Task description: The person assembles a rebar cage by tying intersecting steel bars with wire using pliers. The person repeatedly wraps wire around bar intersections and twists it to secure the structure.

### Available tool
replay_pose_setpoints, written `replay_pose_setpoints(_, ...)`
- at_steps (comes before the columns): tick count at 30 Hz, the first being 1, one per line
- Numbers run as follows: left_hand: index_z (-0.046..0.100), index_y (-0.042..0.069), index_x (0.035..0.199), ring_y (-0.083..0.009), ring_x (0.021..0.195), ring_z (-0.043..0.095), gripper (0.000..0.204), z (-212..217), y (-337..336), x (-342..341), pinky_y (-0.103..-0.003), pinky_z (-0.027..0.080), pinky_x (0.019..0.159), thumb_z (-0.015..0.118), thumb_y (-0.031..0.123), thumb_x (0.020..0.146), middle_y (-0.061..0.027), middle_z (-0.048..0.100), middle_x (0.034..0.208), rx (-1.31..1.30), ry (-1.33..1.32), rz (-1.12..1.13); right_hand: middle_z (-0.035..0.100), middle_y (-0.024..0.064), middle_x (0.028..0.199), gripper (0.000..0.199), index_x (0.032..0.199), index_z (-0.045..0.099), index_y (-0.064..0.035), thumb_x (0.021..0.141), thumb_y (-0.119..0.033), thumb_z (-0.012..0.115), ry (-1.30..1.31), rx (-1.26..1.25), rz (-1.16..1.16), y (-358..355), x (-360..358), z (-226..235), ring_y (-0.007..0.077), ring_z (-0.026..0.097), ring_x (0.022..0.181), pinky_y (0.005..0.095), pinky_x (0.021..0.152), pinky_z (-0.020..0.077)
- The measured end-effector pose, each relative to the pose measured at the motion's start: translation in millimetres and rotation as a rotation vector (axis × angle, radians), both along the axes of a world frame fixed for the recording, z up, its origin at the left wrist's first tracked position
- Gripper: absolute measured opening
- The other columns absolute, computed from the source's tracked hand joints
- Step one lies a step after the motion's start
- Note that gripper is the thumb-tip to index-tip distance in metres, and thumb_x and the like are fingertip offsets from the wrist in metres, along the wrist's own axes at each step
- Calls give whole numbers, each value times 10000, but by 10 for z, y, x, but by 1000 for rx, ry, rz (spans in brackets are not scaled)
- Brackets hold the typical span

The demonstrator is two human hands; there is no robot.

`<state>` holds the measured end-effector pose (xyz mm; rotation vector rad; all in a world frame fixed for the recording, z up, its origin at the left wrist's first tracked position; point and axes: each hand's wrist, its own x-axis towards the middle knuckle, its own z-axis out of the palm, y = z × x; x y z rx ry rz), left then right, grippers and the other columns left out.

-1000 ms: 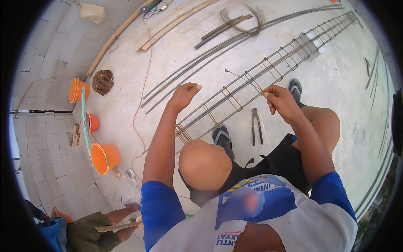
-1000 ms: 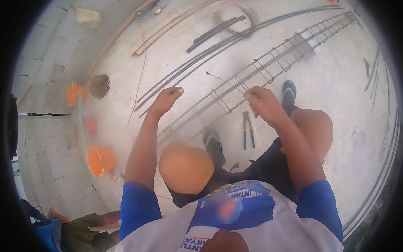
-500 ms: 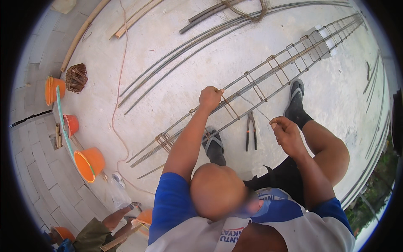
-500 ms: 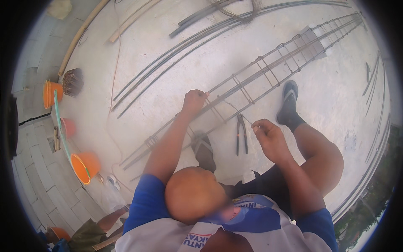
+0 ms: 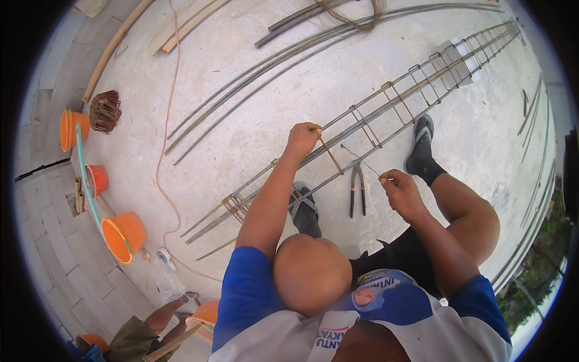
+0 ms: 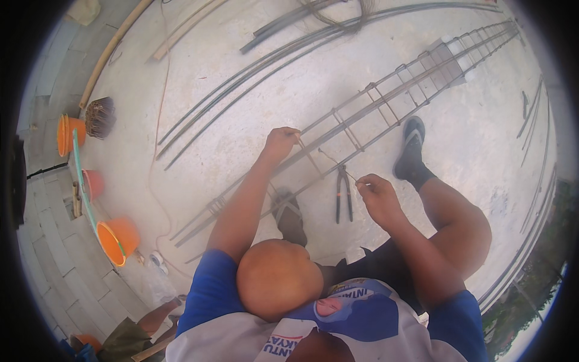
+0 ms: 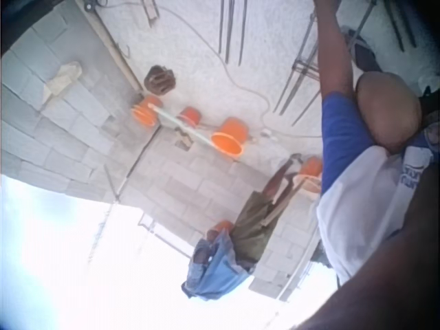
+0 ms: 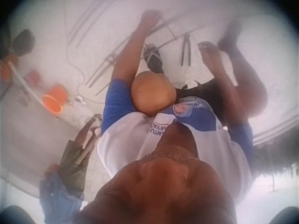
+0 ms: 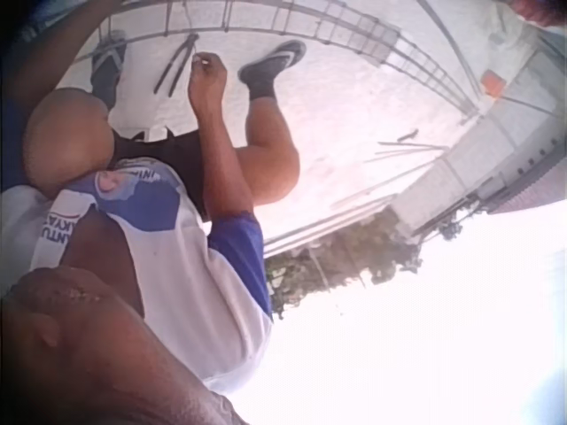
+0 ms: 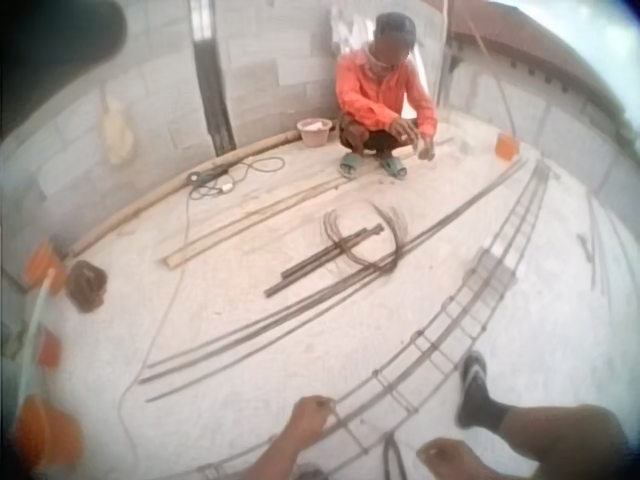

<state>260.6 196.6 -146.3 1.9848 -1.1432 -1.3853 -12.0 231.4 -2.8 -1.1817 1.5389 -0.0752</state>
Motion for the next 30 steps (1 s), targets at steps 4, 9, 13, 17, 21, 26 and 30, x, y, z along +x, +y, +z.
replay_pose_setpoints(4, 712, 10, 980, -263, 899, 675, 299, -176, 25, 12, -345, 501, 833, 649, 250, 814, -170, 707, 911, -28, -10, 36, 653, 194, 816, 247, 981, 634, 30, 879, -180, 553, 38, -278, 66, -50, 256, -309, 300, 639, 794, 384, 729, 477)
replay_pose_setpoints(9, 707, -20, 953, -234, 815, 681, 327, -234, -18, 58, -332, 514, 769, 709, 268, 797, -165, 708, 880, 5, 37, 61, 654, 236, 843, 222, 943, 642, 21, 862, -160, 542, 158, -402, 108, -230, 679, -764, 392, 635, 825, 424, 746, 488)
replay_pose_setpoints(13, 710, -20, 954, -225, 737, 647, 374, -513, 39, 173, -347, 500, 695, 741, 307, 776, -143, 695, 816, 28, 128, 116, 663, 223, 845, 216, 930, 664, -3, 856, -166, 543, 52, -398, 80, -322, 986, -1084, 396, 636, 827, 432, 749, 492)
replay_pose_setpoints(17, 718, 4, 958, -178, 671, 538, 380, -254, -112, 198, -336, 417, 549, 755, 331, 770, -89, 630, 748, 267, 234, 41, 663, 222, 860, 217, 913, 684, -17, 851, -170, 544, 17, -407, 102, -398, 1098, -1393, 387, 639, 829, 435, 758, 496)
replay_pose_setpoints(21, 638, 59, 1141, -207, 871, 539, 487, -44, -151, 248, -363, 431, 702, 724, 369, 776, -113, 608, 967, 354, 268, -9, 660, 217, 821, 213, 876, 678, -13, 853, -171, 537, 80, -469, 262, -517, 1237, -1455, 376, 644, 814, 446, 752, 501)
replay_pose_setpoints(26, 632, 4, 967, -155, 768, 543, 299, -87, -94, 163, -307, 428, 574, 759, 185, 765, -88, 616, 862, 159, 318, 154, 661, 230, 783, 209, 845, 704, 7, 808, -173, 605, 230, -630, 539, -691, 1261, -1637, 370, 655, 765, 427, 724, 517)
replay_pose_setpoints(30, 618, -1, 878, -162, 792, 591, 199, -334, -9, 128, -295, 477, 654, 742, 89, 751, -96, 641, 856, -95, 323, 209, 665, 231, 813, 205, 835, 702, 7, 791, -170, 610, 218, -502, 645, -802, 1313, -1615, 376, 652, 796, 429, 742, 516)
